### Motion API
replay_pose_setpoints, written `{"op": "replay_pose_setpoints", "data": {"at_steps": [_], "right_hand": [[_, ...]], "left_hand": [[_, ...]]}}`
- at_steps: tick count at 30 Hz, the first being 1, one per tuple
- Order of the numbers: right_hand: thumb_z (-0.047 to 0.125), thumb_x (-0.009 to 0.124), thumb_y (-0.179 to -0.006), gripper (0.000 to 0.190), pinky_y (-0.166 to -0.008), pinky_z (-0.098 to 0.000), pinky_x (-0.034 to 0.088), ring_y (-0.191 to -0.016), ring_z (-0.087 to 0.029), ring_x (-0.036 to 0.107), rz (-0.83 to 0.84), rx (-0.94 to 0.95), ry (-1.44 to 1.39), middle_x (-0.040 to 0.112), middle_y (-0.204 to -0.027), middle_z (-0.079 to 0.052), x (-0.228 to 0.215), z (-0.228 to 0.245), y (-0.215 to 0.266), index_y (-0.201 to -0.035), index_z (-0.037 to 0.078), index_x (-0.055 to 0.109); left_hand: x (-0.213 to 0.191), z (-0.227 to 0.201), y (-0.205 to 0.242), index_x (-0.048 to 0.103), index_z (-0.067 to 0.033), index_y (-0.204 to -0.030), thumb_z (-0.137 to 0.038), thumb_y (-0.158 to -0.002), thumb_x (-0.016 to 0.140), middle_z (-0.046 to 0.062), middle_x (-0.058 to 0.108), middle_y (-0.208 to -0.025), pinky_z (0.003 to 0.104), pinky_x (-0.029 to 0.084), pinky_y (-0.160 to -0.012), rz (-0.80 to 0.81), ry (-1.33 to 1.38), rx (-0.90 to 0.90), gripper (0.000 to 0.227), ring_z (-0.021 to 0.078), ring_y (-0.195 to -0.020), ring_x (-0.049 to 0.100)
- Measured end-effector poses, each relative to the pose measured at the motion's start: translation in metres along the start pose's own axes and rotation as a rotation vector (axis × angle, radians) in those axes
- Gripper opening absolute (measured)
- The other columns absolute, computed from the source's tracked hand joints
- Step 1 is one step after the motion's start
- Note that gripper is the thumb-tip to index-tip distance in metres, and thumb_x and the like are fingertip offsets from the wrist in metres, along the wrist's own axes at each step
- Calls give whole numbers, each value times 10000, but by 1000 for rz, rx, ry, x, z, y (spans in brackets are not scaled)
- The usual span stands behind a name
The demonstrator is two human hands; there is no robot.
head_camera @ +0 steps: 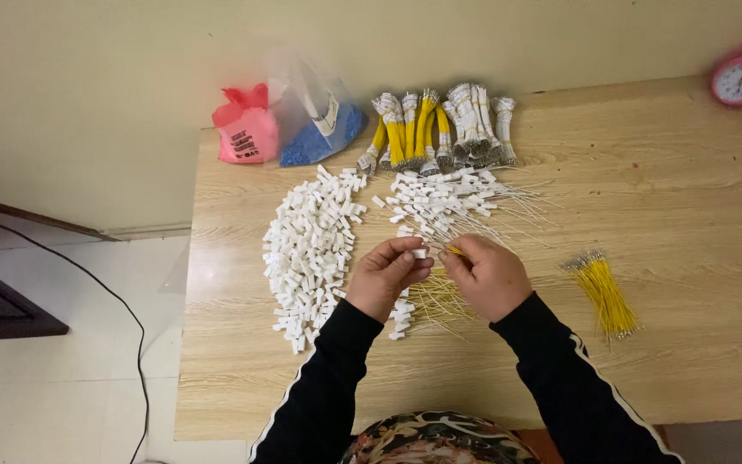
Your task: Assembling small white plastic connectors onto yellow wires at a fast pace.
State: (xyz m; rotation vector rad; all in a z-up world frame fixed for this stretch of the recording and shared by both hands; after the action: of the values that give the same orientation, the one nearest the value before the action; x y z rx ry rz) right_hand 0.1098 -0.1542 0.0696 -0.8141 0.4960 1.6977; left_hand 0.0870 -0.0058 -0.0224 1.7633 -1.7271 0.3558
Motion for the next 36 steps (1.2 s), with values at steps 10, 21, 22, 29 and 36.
{"op": "replay_pose_setpoints", "data": {"at_steps": [10,21,22,29,36], "right_hand": [[237,641,-889,148,-637,-402,526,-721,-336,669,59,-23,-64,642,-705,-140,-6,8,-5,-872,96,683],[246,664,-860,149,-633,-422,505,-720,-361,652,129,-1,-80,622,-692,-160,-6,12,-6,-845,98,678],[246,664,-860,149,-633,-422,505,-720,-361,652,131,0,-81,622,-692,-160,-5,9,-5,-845,98,678],[245,650,-891,180,-733,-433,530,-829,-353,670,155,114,-165,661,-813,-168,18,-26,-4,-965,81,661],[250,573,-915,167,-748,-454,516,-856,-364,650,178,0,-54,639,-812,-151,25,-15,0,-964,109,649]], "left_hand": [[1,-1,-1,589,49,-1193,-24,-940,555,174,667,-1061,357,613,-827,39,-54,-10,265,254,-923,704],[3,9,-3,621,59,-1168,-2,-917,594,180,683,-1064,351,608,-821,88,-162,-11,260,243,-924,699],[2,11,-4,621,59,-1168,-2,-917,594,180,683,-1064,351,608,-821,87,-161,-13,260,243,-924,699],[-3,13,-4,647,57,-1135,20,-910,604,181,690,-1015,371,617,-798,65,-168,-7,232,258,-895,707],[-9,19,-6,654,62,-1116,21,-901,622,191,694,-1006,382,620,-794,24,-150,-33,221,266,-888,708]]}}
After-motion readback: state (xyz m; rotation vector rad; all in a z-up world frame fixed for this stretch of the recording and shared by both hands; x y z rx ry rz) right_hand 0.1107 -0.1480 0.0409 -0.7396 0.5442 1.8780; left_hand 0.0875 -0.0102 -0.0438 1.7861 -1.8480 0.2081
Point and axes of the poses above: each hand's wrist, its own y-axis away from the middle knuckle, its own x-axis out of the palm, z = x × y, the point moved 9 cm from there along -y, towards the middle knuckle
